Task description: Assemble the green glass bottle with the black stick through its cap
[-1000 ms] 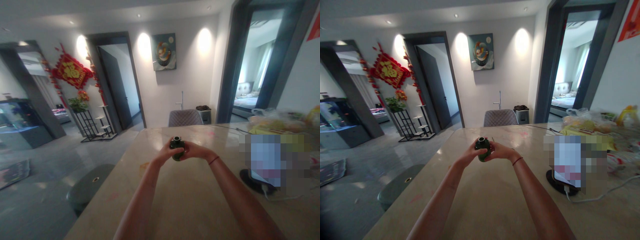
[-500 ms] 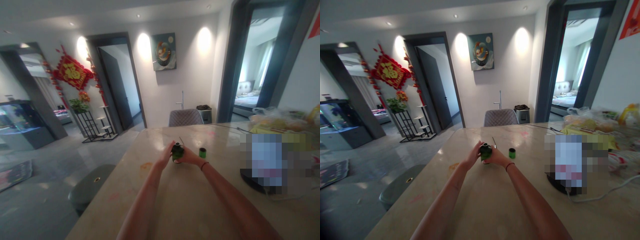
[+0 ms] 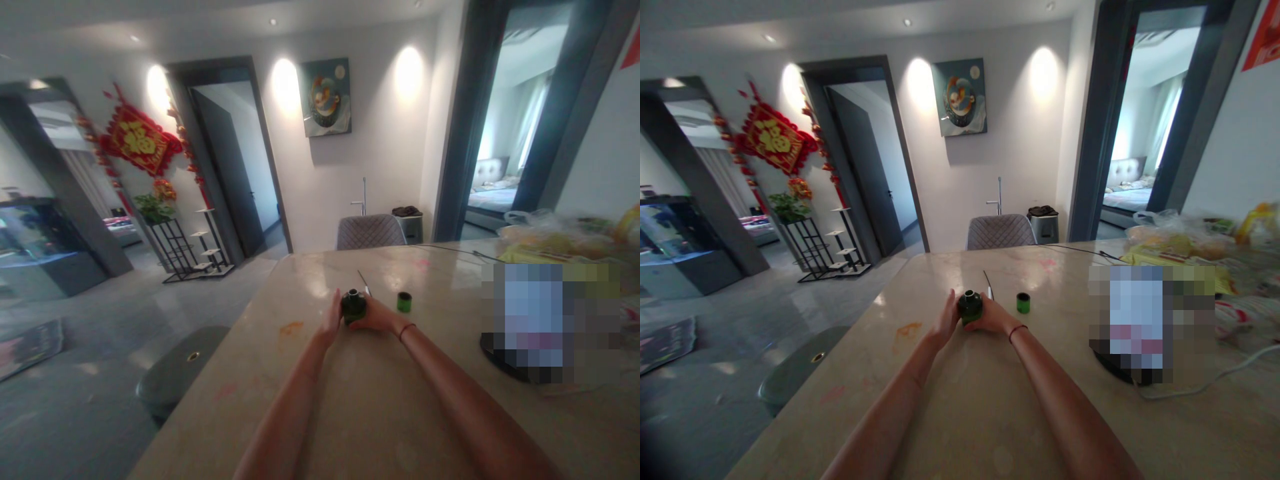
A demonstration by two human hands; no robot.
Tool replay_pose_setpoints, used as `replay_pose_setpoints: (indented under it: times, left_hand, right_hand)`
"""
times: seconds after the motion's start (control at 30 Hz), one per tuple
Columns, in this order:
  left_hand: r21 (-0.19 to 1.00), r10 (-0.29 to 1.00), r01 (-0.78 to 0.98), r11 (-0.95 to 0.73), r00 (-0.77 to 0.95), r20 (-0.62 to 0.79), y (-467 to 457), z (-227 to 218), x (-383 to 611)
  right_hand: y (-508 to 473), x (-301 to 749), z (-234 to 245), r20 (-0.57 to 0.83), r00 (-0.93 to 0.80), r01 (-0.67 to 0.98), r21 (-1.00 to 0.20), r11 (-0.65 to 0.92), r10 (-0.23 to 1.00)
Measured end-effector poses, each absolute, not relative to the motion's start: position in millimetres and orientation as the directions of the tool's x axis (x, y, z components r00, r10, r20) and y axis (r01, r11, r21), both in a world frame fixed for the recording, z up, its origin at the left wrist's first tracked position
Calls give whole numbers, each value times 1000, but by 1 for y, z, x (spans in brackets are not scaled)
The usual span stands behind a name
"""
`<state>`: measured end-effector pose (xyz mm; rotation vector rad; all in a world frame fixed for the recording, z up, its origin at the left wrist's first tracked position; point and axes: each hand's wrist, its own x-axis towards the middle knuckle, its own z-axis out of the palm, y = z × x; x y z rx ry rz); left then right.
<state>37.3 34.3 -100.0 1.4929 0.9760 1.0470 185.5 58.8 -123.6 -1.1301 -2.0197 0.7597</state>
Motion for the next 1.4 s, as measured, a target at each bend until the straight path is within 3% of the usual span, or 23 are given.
replay_pose_setpoints:
  times: [0.17, 0.33, 0.43, 0.53, 0.63, 0.73, 0.93, 1.17, 1.27, 1.33, 1.4]
  left_hand:
    - [991, 931, -108, -78, 347, 111, 38, -114, 35]
    - [995, 956, -103, -7, 290, 37, 49, -127, 31]
    - [999, 970, -31, -18, 242, 25, 50, -131, 28]
    - [977, 947, 142, -159, 301, 111, 43, -130, 20]
    - [856, 909, 399, -328, 378, 172, 31, -131, 13]
    - [729, 918, 575, -371, 345, 195, 24, -135, 10]
    - [610, 902, 668, -427, 365, 232, 26, -141, 10]
    - [641, 891, 623, -448, 373, 260, 23, -137, 8]
    - [643, 889, 618, -452, 372, 268, 22, -136, 7]
    - [629, 885, 627, -460, 378, 271, 22, -135, 7]
    - [617, 883, 635, -465, 382, 272, 22, -136, 8]
  right_hand:
    - [60, 186, -126, 283, -372, 490, -749, 446, 884]
    - [55, 184, -126, 289, -331, 500, -754, 426, 898]
    - [52, 184, -124, 288, -338, 495, -755, 430, 896]
    - [51, 185, -122, 271, -365, 500, -750, 433, 891]
    - [49, 185, -125, 271, -384, 471, -765, 440, 883]
    - [47, 183, -132, 278, -340, 462, -783, 417, 898]
    - [42, 185, -135, 270, -301, 451, -805, 386, 915]
    - [39, 206, -127, 207, -445, 369, -844, 389, 871]
    - [46, 211, -133, 225, -275, 483, -808, 337, 935]
    - [50, 213, -138, 290, -146, 622, -716, 316, 946]
    - [52, 213, -140, 365, -127, 734, -591, 335, 922]
